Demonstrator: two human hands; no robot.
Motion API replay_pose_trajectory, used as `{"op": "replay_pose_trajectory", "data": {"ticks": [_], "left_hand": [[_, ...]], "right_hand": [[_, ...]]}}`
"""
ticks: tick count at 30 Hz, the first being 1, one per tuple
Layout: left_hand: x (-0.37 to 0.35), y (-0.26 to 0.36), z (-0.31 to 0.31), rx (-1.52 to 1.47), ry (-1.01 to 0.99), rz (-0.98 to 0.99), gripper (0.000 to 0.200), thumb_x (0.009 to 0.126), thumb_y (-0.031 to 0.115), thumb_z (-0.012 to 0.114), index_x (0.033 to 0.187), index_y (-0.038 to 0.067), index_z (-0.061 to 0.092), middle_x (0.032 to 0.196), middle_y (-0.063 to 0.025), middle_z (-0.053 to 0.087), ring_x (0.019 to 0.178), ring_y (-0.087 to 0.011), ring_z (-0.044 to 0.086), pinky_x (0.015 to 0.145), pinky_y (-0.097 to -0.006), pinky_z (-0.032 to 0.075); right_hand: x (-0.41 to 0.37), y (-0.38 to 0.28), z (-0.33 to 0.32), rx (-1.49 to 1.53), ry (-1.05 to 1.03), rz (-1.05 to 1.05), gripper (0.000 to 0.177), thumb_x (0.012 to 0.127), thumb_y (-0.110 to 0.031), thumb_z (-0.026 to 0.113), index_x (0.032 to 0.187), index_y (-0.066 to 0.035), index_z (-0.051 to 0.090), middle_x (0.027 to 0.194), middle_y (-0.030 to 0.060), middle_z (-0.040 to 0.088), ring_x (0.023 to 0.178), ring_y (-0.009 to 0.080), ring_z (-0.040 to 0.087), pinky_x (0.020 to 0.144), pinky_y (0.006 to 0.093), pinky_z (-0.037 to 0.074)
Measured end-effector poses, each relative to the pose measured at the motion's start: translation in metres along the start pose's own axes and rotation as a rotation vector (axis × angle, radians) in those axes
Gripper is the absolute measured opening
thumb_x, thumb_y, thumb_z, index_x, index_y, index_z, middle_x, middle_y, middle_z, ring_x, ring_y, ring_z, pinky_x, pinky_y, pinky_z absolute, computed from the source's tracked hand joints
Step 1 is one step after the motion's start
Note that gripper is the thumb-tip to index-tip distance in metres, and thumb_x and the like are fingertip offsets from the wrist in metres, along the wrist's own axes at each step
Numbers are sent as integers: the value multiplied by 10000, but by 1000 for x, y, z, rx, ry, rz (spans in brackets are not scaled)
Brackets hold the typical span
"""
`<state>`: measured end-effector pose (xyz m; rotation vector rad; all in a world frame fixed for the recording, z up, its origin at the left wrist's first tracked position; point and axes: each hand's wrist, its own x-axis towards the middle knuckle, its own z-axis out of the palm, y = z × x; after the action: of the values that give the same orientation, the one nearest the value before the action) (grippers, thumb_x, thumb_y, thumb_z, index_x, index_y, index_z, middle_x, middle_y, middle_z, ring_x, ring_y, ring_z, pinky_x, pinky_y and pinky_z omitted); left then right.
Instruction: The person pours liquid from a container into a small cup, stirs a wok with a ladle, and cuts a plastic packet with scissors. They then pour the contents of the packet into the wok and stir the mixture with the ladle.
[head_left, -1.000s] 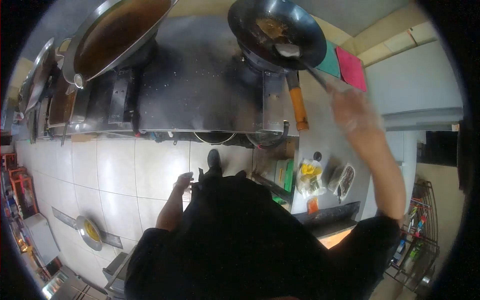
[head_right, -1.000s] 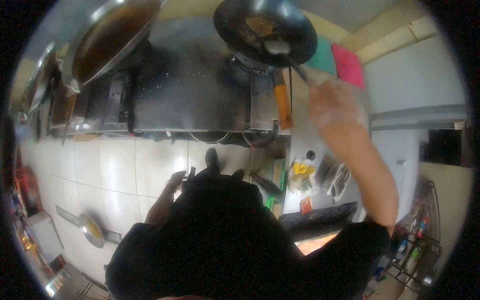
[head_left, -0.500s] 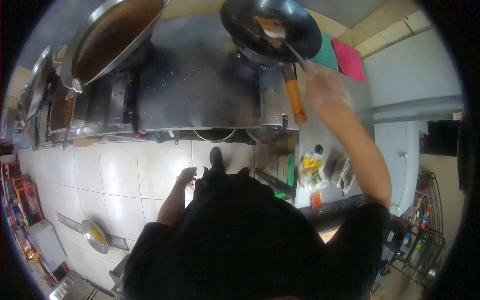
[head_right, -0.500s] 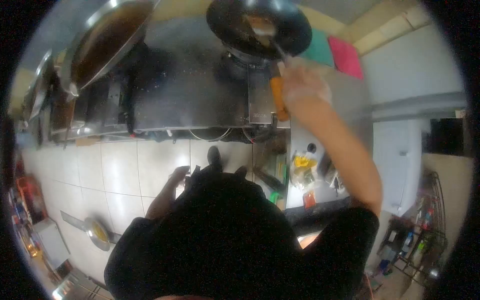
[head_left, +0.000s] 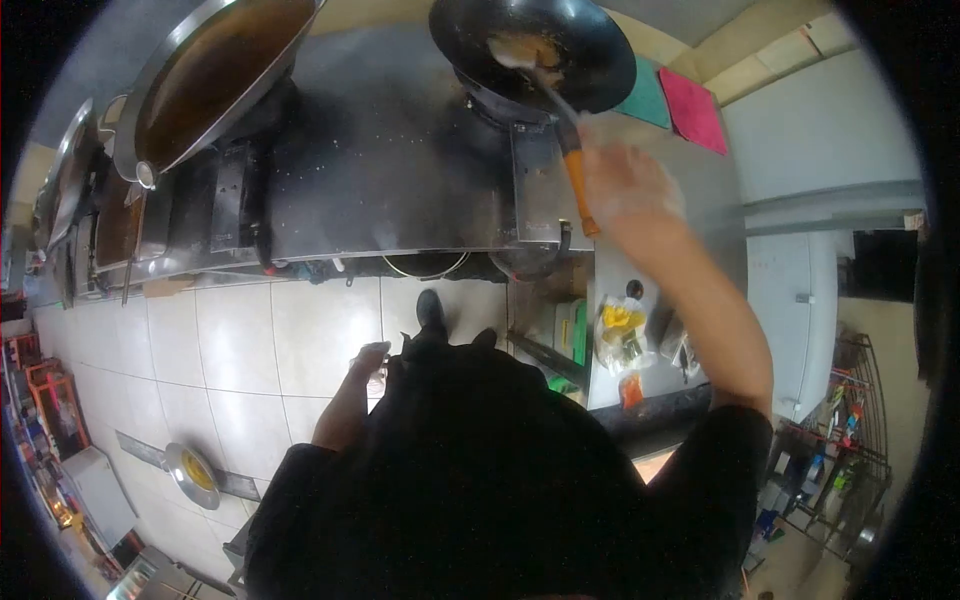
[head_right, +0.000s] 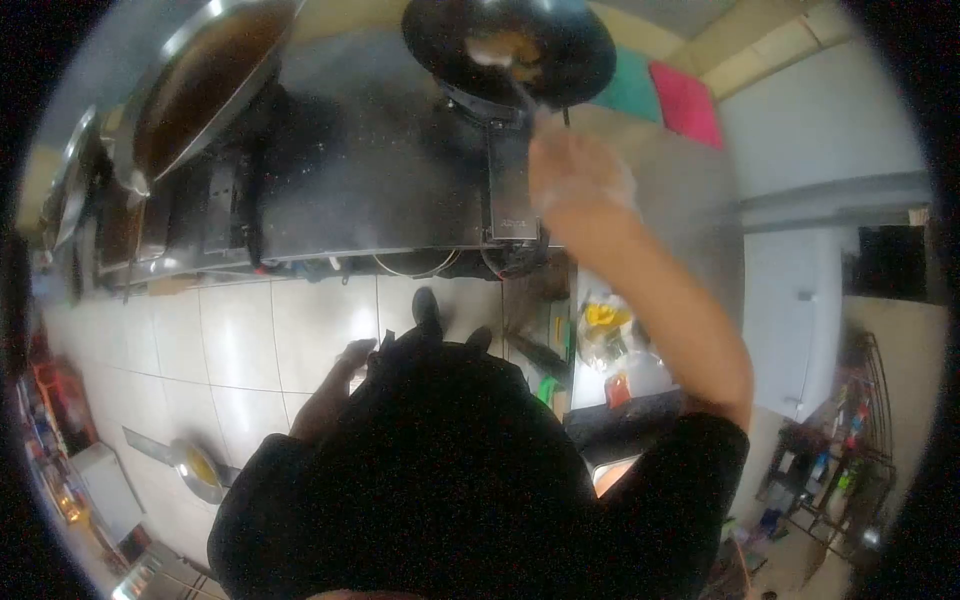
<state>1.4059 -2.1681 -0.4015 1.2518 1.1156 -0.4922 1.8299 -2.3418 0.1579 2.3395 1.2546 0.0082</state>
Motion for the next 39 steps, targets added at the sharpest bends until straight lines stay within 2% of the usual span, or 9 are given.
{"op": "replay_pose_trajectory", "data": {"ticks": [7, 13, 16, 19, 21, 27, 31, 37, 39], "left_hand": [[5, 10, -2, -124, 27, 111, 460, 988, 394, 616, 1282, 40, 628, 1099, -126, 684, 914, -246, 678, 685, -399, 603], [30, -12, -8, -8, -7, 224, 433, 1000, 373, 592, 1251, 22, 635, 1132, -147, 684, 933, -253, 685, 741, -407, 614], [-3, 10, 0, -131, 46, 73, 477, 983, 406, 604, 1258, 18, 631, 1136, -153, 684, 938, -257, 688, 705, -392, 605], [31, -26, -8, -49, 1, 96, 525, 973, 442, 605, 1303, 34, 606, 1112, -138, 690, 914, -259, 687, 642, -398, 583], [3, -8, -3, -8, 34, 102, 508, 979, 442, 591, 1326, 72, 592, 1058, -115, 688, 899, -259, 687, 602, -411, 571], [-16, 7, -9, 82, 8, -159, 465, 978, 452, 580, 1318, 135, 606, 1072, -94, 668, 903, -248, 675, 628, -456, 557], [-7, 5, -20, -99, -27, -162, 455, 979, 446, 581, 1330, 157, 595, 1097, -93, 658, 901, -262, 668, 666, -472, 549], [12, 26, -14, -186, -102, -20, 429, 980, 409, 596, 1330, 160, 592, 1135, -128, 638, 934, -313, 673, 701, -479, 555], [45, 30, -18, 503, -232, 214, 466, 973, 384, 619, 1370, 142, 578, 1087, -109, 686, 968, -308, 674, 741, -433, 566]], "right_hand": [[-5, -12, -7, 241, -190, 202, 560, 964, -135, 455, 1506, -32, 359, 1123, 198, 661, 1034, 358, 655, 939, 456, 512], [0, 15, 3, -55, 251, -92, 371, 1026, -161, 428, 1345, -35, 568, 1246, 144, 658, 1165, 281, 624, 965, 450, 510], [11, 49, 23, -347, -161, -39, 536, 1004, -202, 479, 1514, -64, 391, 1066, 202, 664, 1098, 344, 629, 960, 448, 490], [28, 119, 68, 213, 601, -258, 500, 1018, -278, 528, 1495, -142, 462, 877, 116, 645, 761, 262, 665, 713, 412, 553], [1, 104, 13, 1225, -175, 447, 438, 1029, -341, 554, 1446, -205, 533, 729, 30, 582, 483, 127, 557, 433, 301, 464], [25, 116, 140, 2632, -412, 428, 435, 1035, -319, 564, 1427, -134, 522, 621, -29, 457, 395, 16, 430, 298, 192, 302], [27, 80, 148, 2774, -287, 421, 441, 1057, -327, 516, 1415, -71, 498, 704, 23, 594, 429, 49, 522, 298, 173, 362], [-9, 87, 169, 2232, 53, 543, 544, 1037, -428, 518, 1439, -61, 501, 1268, 249, 641, 1091, 270, 660, 932, 394, 555], [-46, 113, 178, 1883, 328, 755, 592, 1004, -478, 554, 1414, -52, 531, 1270, 238, 643, 1134, 259, 637, 963, 405, 527]]}}
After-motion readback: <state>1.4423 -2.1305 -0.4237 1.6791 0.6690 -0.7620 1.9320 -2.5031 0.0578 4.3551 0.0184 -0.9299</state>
